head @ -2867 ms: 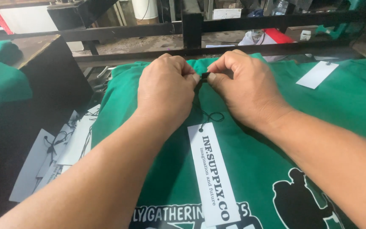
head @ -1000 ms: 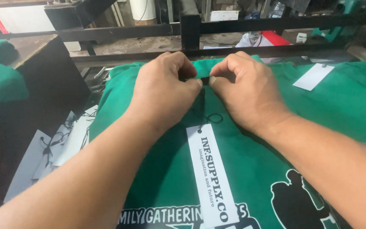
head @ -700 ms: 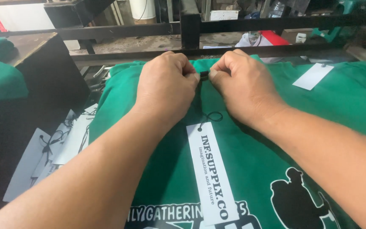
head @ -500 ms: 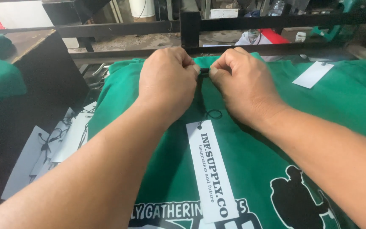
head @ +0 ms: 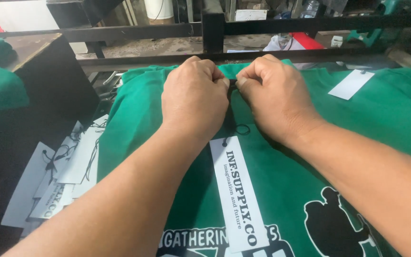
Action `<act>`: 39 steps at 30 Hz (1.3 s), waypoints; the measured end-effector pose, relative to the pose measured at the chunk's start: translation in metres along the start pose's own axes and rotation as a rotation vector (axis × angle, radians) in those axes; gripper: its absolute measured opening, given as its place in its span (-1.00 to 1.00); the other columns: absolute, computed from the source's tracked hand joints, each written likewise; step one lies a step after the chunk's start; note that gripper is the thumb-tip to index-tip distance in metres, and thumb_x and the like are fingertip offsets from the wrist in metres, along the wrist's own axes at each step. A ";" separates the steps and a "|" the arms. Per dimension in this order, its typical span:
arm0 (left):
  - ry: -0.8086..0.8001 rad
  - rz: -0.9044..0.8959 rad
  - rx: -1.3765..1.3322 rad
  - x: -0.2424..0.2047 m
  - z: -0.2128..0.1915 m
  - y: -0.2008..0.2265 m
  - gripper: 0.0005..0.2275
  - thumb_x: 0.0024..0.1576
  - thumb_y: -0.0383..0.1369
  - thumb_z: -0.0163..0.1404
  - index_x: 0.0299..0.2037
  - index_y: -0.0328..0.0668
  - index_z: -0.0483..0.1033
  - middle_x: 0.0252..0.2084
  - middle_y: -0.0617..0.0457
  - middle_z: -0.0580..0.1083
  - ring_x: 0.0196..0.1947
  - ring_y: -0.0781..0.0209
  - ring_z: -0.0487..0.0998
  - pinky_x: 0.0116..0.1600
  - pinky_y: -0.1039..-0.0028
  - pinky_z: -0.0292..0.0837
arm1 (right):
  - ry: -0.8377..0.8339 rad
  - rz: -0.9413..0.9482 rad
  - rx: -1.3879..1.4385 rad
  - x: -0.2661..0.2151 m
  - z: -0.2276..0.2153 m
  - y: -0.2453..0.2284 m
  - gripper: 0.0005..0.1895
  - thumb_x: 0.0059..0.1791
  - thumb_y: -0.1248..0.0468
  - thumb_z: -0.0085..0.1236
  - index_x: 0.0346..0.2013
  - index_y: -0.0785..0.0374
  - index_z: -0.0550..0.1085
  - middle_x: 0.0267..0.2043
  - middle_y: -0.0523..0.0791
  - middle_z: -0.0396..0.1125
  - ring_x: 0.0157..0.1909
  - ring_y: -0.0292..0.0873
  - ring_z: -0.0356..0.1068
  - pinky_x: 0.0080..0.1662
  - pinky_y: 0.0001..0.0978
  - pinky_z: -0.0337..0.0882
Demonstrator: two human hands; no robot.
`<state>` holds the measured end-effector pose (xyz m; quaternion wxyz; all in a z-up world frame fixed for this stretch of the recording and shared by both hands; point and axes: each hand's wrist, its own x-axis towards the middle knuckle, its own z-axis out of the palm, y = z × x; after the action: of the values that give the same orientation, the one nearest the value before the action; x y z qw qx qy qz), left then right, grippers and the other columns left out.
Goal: The person attaches a white tag to the collar of a green t-shirt using a black plastic fastener. They then fold the t-shirt and place it on a pile of similar shirts. Finally, they pick up another tag and prepare to attach it to the next shirt.
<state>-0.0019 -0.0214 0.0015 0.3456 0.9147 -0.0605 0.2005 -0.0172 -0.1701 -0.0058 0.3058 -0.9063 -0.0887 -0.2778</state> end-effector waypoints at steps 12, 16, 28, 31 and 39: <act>0.020 0.053 -0.009 -0.003 -0.002 0.000 -0.88 0.06 -0.26 0.00 -0.49 0.07 0.56 -0.21 0.19 0.52 -0.18 0.05 0.50 -0.21 0.14 0.40 | -0.024 0.077 0.008 -0.005 -0.008 -0.017 -0.84 -0.04 0.09 0.07 -0.40 0.02 0.54 -0.42 -0.30 0.47 -0.37 -0.25 0.35 -0.26 -0.26 0.31; 0.021 0.054 -0.020 -0.003 -0.003 -0.001 -0.89 0.04 -0.24 0.00 -0.49 0.08 0.54 -0.22 0.19 0.53 -0.18 0.05 0.51 -0.19 0.15 0.40 | -0.012 0.051 0.006 -0.006 -0.008 -0.017 -0.83 -0.02 0.10 0.05 -0.41 0.04 0.53 -0.41 -0.29 0.48 -0.35 -0.23 0.39 -0.24 -0.25 0.32; -0.016 -0.008 -0.050 -0.001 -0.013 0.005 -0.90 0.01 -0.24 -0.01 -0.47 0.09 0.57 -0.37 0.18 0.60 -0.28 0.07 0.55 -0.22 0.19 0.42 | -0.034 0.107 0.031 -0.007 -0.012 -0.016 -0.83 -0.03 0.11 0.05 -0.35 0.00 0.59 -0.34 -0.32 0.52 -0.29 -0.26 0.42 -0.20 -0.29 0.35; -0.002 -0.037 -0.128 -0.002 -0.016 0.005 -0.87 0.07 -0.22 0.01 -0.48 0.09 0.56 -0.49 0.21 0.57 -0.36 0.15 0.54 -0.25 0.26 0.41 | -0.023 0.107 0.055 -0.008 -0.012 -0.015 -0.85 0.01 0.12 0.04 -0.38 0.04 0.51 -0.43 -0.32 0.45 -0.37 -0.28 0.34 -0.25 -0.29 0.30; -0.069 -0.031 -0.216 -0.002 -0.022 0.007 -0.82 0.06 -0.32 -0.05 -0.30 0.14 0.66 -0.48 0.32 0.55 -0.48 0.33 0.50 -0.32 0.44 0.42 | 0.061 0.106 0.052 -0.005 -0.008 -0.006 -0.82 0.06 0.14 0.00 -0.41 0.08 0.41 -0.37 -0.26 0.41 -0.25 -0.17 0.35 -0.18 -0.21 0.31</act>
<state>-0.0131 -0.0120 0.0199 0.4427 0.8794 -0.0795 0.1561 -0.0270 -0.1704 -0.0006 0.3461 -0.8926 -0.0384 -0.2863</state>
